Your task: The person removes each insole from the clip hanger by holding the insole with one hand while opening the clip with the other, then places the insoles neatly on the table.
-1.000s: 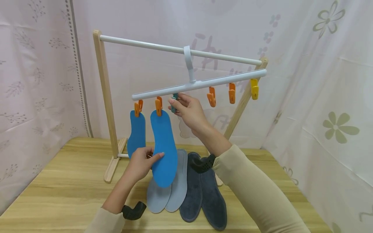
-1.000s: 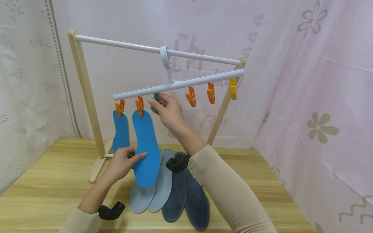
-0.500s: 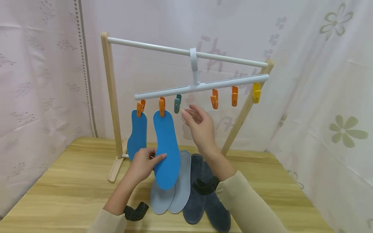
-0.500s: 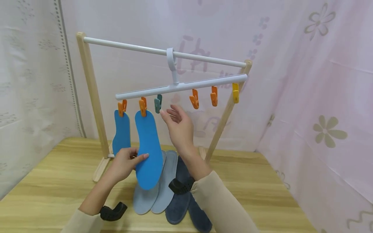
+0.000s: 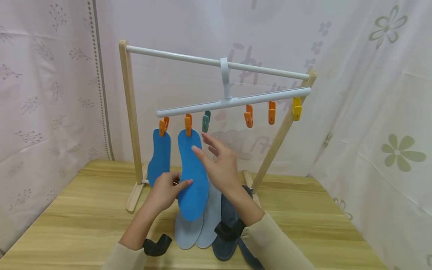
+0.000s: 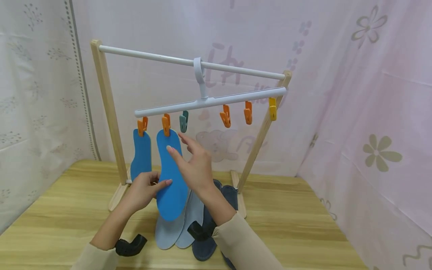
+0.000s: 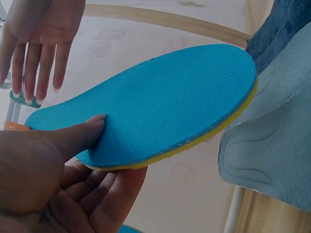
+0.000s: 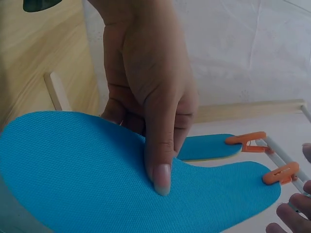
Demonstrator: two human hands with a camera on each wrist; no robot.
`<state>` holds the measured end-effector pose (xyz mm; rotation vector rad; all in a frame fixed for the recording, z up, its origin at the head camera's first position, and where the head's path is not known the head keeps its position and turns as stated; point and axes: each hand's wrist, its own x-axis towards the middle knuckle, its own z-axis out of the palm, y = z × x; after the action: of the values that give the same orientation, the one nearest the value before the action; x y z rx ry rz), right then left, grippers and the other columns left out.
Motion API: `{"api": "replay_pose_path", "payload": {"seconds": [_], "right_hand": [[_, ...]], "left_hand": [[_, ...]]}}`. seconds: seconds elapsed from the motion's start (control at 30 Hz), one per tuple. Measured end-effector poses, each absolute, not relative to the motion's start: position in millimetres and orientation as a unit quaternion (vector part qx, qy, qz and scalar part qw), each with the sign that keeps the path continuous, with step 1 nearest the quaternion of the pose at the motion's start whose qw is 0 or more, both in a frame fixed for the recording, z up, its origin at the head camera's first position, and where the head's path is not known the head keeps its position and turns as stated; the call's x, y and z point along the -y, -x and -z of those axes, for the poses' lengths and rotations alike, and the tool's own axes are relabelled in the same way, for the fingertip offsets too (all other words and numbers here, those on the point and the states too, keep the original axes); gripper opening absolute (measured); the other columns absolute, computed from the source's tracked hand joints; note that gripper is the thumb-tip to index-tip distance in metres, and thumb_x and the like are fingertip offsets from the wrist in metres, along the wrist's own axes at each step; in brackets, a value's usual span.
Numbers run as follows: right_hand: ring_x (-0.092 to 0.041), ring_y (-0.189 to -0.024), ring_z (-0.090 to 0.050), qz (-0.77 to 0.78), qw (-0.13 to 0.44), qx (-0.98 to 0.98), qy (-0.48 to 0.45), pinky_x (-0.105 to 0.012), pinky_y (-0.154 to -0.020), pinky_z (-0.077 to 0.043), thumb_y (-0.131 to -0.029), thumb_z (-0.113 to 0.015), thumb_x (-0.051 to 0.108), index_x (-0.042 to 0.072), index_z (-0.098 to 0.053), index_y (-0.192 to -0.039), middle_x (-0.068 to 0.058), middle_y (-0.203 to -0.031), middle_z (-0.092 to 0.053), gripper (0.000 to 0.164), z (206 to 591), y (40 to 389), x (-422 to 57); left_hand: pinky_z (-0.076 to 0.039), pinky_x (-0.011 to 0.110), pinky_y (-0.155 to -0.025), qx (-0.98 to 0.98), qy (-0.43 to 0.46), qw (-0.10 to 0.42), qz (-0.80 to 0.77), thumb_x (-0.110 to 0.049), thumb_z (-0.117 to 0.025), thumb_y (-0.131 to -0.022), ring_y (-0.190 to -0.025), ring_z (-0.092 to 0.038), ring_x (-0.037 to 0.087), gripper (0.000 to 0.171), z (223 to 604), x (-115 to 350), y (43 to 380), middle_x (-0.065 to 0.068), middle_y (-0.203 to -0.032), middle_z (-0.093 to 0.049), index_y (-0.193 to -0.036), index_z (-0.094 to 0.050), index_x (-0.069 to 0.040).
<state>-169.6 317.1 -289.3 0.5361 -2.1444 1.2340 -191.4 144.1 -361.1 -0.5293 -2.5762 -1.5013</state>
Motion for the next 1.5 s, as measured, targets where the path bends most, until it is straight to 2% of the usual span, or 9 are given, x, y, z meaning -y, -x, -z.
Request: {"api": "replay_pose_path", "payload": {"seconds": [0.5, 0.57, 0.73, 0.87, 0.93, 1.0, 1.1, 1.3, 1.5], "right_hand": [[-0.031, -0.144, -0.047, -0.407, 0.197, 0.868, -0.205, -0.043, -0.118, -0.042, -0.109, -0.046, 0.030, 0.007, -0.024, -0.161, -0.011, -0.163, -0.038, 0.061, 254, 189, -299], [-0.029, -0.150, -0.040, -0.400, 0.180, 0.876, -0.198, -0.042, -0.118, -0.041, -0.109, -0.045, 0.031, 0.008, -0.021, -0.162, -0.010, -0.164, -0.037, 0.062, 247, 192, -296], [-0.029, -0.145, -0.047, -0.382, 0.167, 0.890, -0.186, -0.044, -0.114, -0.046, -0.110, -0.043, 0.031, 0.011, -0.023, -0.162, -0.012, -0.160, -0.043, 0.059, 235, 199, -287], [-0.026, -0.107, -0.069, -0.373, 0.184, 0.891, -0.181, -0.030, -0.075, -0.058, -0.111, -0.040, 0.029, 0.006, -0.036, -0.156, -0.018, -0.136, -0.063, 0.051, 231, 206, -282], [-0.024, -0.077, -0.063, -0.362, 0.202, 0.892, -0.180, -0.025, -0.056, -0.044, -0.111, -0.040, 0.027, 0.003, -0.048, -0.145, -0.017, -0.104, -0.067, 0.042, 229, 209, -280], [-0.023, -0.061, -0.049, -0.353, 0.218, 0.892, -0.180, -0.024, -0.050, -0.033, -0.111, -0.039, 0.026, 0.001, -0.057, -0.128, -0.013, -0.079, -0.055, 0.034, 228, 211, -279], [-0.019, -0.062, -0.049, -0.349, 0.238, 0.889, -0.174, -0.022, -0.053, -0.034, -0.111, -0.041, 0.025, 0.001, -0.060, -0.121, -0.009, -0.075, -0.053, 0.032, 227, 214, -277], [-0.023, -0.079, -0.064, -0.380, 0.259, 0.874, -0.154, -0.022, -0.057, -0.042, -0.110, -0.045, 0.026, 0.001, -0.061, -0.132, -0.016, -0.103, -0.072, 0.037, 226, 216, -276], [-0.018, -0.052, -0.045, -0.418, 0.276, 0.852, -0.150, -0.022, -0.046, -0.028, -0.108, -0.050, 0.026, 0.001, -0.069, -0.113, -0.010, -0.068, -0.057, 0.032, 228, 219, -276]], "left_hand": [[-0.054, 0.029, -0.064, 0.849, 0.186, 0.040, 0.492, -0.023, -0.070, -0.096, -0.073, -0.067, 0.013, 0.021, 360, -145, 190, 0.008, -0.086, -0.074, -0.101, -0.075, -0.004], [-0.055, 0.029, -0.065, 0.849, 0.189, 0.040, 0.492, -0.023, -0.070, -0.096, -0.075, -0.067, 0.014, 0.020, 361, -144, 190, 0.007, -0.087, -0.075, -0.102, -0.075, -0.004], [-0.058, 0.031, -0.070, 0.847, 0.188, 0.042, 0.495, -0.022, -0.069, -0.097, -0.081, -0.070, 0.015, 0.022, 361, -143, 189, 0.009, -0.092, -0.076, -0.106, -0.074, -0.002], [-0.060, 0.033, -0.072, 0.848, 0.185, 0.041, 0.495, -0.022, -0.069, -0.097, -0.082, -0.072, 0.017, 0.024, 360, -143, 189, 0.010, -0.094, -0.076, -0.108, -0.074, -0.001], [-0.061, 0.033, -0.072, 0.849, 0.185, 0.041, 0.494, -0.023, -0.069, -0.097, -0.083, -0.072, 0.017, 0.025, 359, -142, 189, 0.010, -0.094, -0.076, -0.108, -0.073, -0.001], [-0.060, 0.033, -0.072, 0.849, 0.186, 0.041, 0.493, -0.023, -0.069, -0.097, -0.082, -0.072, 0.017, 0.025, 359, -142, 189, 0.011, -0.094, -0.076, -0.109, -0.073, -0.001], [-0.059, 0.032, -0.070, 0.850, 0.185, 0.042, 0.492, -0.024, -0.069, -0.097, -0.080, -0.071, 0.017, 0.025, 358, -142, 188, 0.011, -0.093, -0.075, -0.108, -0.073, -0.001], [-0.056, 0.030, -0.065, 0.849, 0.187, 0.037, 0.493, -0.024, -0.069, -0.097, -0.075, -0.068, 0.016, 0.026, 357, -142, 189, 0.011, -0.089, -0.074, -0.107, -0.072, 0.000], [-0.057, 0.030, -0.064, 0.820, 0.208, -0.003, 0.533, -0.022, -0.066, -0.099, -0.073, -0.070, 0.014, 0.031, 358, -138, 191, 0.013, -0.089, -0.076, -0.116, -0.069, 0.003]]}}
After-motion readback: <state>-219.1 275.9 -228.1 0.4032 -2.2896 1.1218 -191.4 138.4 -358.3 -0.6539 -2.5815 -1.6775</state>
